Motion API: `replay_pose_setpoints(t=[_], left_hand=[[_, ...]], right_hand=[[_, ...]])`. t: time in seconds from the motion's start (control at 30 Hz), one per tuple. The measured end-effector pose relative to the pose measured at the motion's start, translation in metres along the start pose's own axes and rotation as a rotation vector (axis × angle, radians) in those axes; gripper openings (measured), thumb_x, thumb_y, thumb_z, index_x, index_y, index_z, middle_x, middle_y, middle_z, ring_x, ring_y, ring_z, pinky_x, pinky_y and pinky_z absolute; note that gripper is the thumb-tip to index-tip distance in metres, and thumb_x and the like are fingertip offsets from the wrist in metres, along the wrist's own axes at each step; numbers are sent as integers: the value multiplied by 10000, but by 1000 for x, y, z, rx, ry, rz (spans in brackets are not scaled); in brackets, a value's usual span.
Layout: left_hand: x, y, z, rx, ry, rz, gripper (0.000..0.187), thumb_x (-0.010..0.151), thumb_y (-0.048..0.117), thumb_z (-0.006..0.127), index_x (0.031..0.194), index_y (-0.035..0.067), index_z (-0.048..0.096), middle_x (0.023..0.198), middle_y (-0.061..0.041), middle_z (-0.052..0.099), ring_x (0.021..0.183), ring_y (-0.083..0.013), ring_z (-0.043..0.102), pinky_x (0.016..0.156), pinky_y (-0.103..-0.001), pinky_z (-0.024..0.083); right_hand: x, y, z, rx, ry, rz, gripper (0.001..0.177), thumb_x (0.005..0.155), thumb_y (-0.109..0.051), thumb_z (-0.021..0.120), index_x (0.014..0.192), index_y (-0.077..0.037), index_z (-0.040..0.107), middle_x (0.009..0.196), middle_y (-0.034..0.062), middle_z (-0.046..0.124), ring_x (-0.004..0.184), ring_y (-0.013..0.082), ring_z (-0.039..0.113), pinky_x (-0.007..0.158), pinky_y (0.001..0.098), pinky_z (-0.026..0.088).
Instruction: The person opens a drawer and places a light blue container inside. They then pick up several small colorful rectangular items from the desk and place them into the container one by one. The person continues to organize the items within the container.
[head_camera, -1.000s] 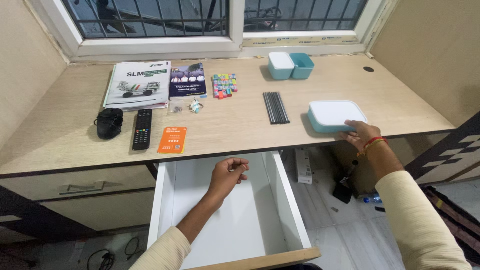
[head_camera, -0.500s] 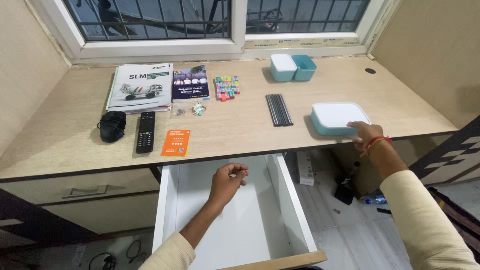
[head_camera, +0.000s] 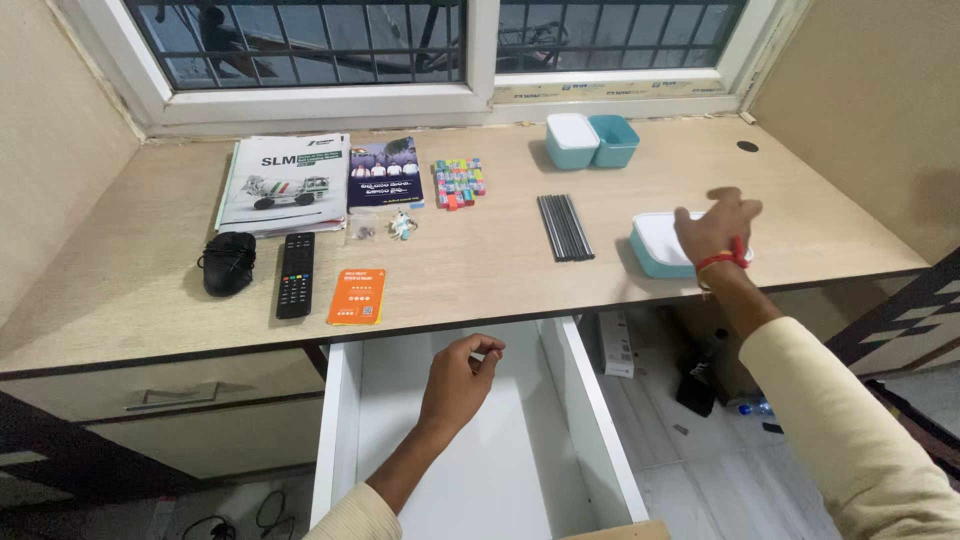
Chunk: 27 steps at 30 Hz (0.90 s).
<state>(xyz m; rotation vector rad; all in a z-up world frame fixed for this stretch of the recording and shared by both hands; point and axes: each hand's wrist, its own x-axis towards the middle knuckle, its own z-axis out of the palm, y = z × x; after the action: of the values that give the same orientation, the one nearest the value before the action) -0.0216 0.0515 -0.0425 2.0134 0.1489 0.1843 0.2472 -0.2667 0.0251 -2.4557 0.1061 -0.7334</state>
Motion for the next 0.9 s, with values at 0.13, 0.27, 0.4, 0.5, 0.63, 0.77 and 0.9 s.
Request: replay_pose_setpoints(t=[0.13, 0.27, 0.4, 0.5, 0.63, 0.77, 0.9], left_hand=[[-2, 2, -2, 33, 46, 115, 149, 953, 142, 657, 1049, 77, 751, 1002, -42, 771, 730, -140, 730, 669, -300, 597], [-2, 1, -6, 91, 47, 182, 143, 946, 140, 661, 1053, 89, 743, 1035, -50, 756, 754, -171, 734, 672, -309, 602], [-1, 1, -5, 104, 47, 194, 140, 941, 138, 664, 1053, 100, 740, 1020, -52, 750, 780, -188, 738, 674, -314, 600], [-4, 0, -5, 117, 52, 193, 140, 932, 141, 678, 1048, 107, 749, 1010, -45, 759, 768, -200, 729, 684, -331, 586], [-1, 2, -6, 145, 6, 206, 139, 950, 154, 665, 1071, 121, 725, 1028, -24, 745, 801, -171, 734, 683, -314, 603], [-3, 7, -7, 110, 74, 237, 139, 934, 139, 679, 1055, 118, 744, 1007, -21, 760, 764, -192, 720, 665, -321, 590], [-1, 15, -7, 92, 60, 140, 156, 932, 151, 665, 1062, 130, 747, 992, -8, 767, 752, -141, 726, 631, -306, 590]], right_hand=[[4, -19, 23, -17, 9, -139, 509, 847, -217, 830, 1242, 12, 606, 1306, 275, 431, 1071, 437, 615, 934, 479, 538], [11, -45, 45, 37, -13, -226, 402, 846, -194, 800, 1176, -29, 642, 1294, 254, 470, 1051, 429, 636, 935, 480, 540], [20, -70, 69, 24, -14, -304, 325, 855, -186, 772, 1142, -74, 667, 1284, 218, 518, 1035, 423, 652, 895, 498, 535], [27, -88, 87, 4, -50, -344, 284, 856, -172, 758, 1107, -72, 670, 1249, 222, 542, 1018, 452, 640, 885, 509, 535], [38, -103, 104, 22, -71, -436, 137, 908, -112, 679, 1038, -68, 677, 1204, 229, 578, 1030, 461, 634, 879, 523, 535], [50, -106, 120, 55, -59, -489, 118, 886, -88, 658, 998, -62, 683, 1179, 240, 589, 1038, 462, 625, 884, 520, 528], [67, -95, 141, 42, -98, -445, 116, 906, -52, 627, 1003, -56, 692, 1216, 225, 599, 1055, 449, 627, 906, 512, 522]])
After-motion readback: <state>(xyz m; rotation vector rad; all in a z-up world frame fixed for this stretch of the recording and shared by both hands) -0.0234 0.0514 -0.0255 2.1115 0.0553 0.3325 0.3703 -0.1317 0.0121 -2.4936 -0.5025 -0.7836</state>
